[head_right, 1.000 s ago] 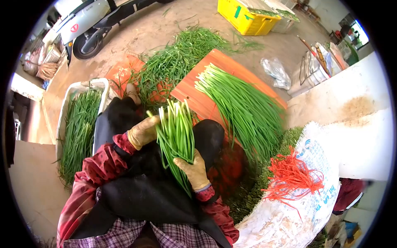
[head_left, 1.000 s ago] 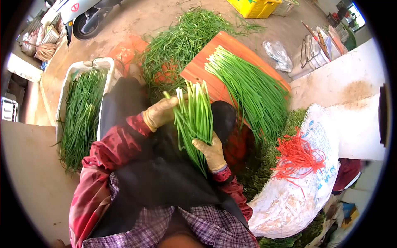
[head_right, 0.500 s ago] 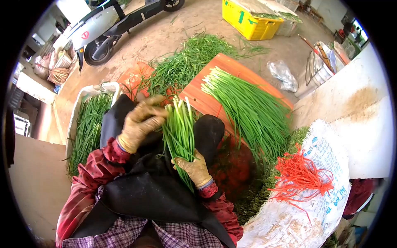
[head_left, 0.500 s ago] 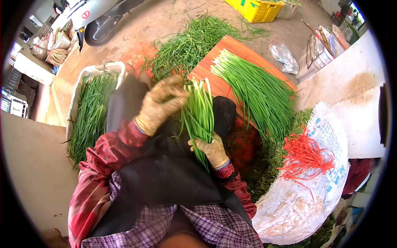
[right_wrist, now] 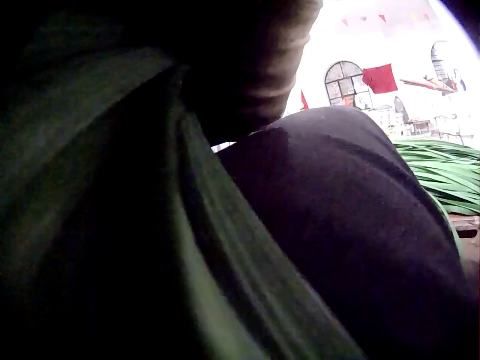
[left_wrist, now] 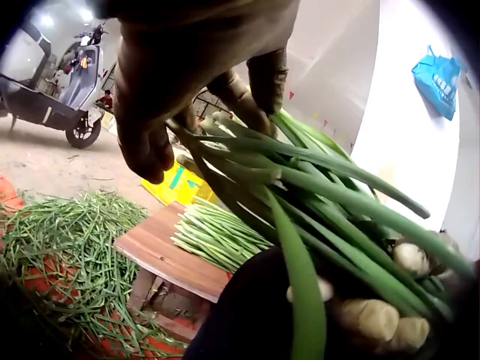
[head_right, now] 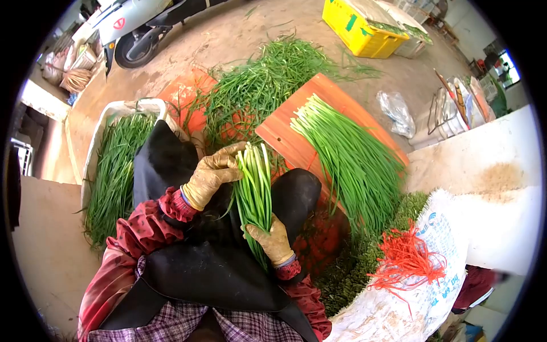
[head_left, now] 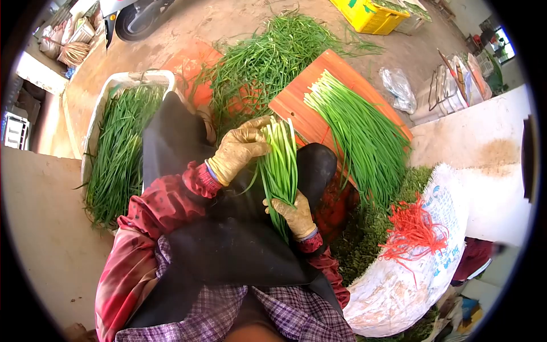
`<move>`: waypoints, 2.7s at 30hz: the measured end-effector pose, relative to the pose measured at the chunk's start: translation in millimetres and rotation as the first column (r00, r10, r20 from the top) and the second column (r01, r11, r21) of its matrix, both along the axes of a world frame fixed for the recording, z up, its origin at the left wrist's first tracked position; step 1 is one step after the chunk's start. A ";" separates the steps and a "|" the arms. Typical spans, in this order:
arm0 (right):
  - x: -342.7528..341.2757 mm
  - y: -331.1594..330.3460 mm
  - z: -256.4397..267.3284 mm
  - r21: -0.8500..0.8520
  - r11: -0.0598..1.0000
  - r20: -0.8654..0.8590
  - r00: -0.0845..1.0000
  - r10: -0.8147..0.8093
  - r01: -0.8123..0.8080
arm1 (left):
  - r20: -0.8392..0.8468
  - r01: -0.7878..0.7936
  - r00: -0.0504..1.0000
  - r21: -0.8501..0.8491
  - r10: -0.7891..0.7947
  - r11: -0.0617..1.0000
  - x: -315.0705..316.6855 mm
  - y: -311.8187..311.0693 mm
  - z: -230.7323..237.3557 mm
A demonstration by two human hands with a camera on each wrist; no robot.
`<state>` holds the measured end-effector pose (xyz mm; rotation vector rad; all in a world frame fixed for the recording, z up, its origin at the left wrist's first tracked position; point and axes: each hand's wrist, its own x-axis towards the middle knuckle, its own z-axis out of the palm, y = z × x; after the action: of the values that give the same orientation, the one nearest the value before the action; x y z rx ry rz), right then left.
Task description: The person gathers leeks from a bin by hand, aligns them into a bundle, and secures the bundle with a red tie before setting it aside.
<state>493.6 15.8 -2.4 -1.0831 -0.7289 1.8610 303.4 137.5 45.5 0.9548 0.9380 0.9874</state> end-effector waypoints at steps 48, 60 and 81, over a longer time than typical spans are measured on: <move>14.3 6.0 3.5 -0.001 0.986 0.079 0.983 -0.164 0.164 | -0.334 0.261 0.903 -0.067 -0.268 0.963 -41.0 79.1 -33.7; 40.8 19.9 20.0 -0.027 0.999 -0.151 0.988 0.041 -0.045 | 0.451 0.628 0.727 -0.133 -0.517 0.767 4.8 38.1 -37.1; 27.1 16.4 7.9 -0.073 0.996 -0.101 0.994 0.042 -0.050 | -0.653 0.862 0.468 0.190 -0.595 0.470 -34.5 72.7 -57.8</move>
<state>520.7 32.2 5.5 -1.0197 -0.6357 1.9807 268.9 210.2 -12.3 1.9572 0.5094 0.1329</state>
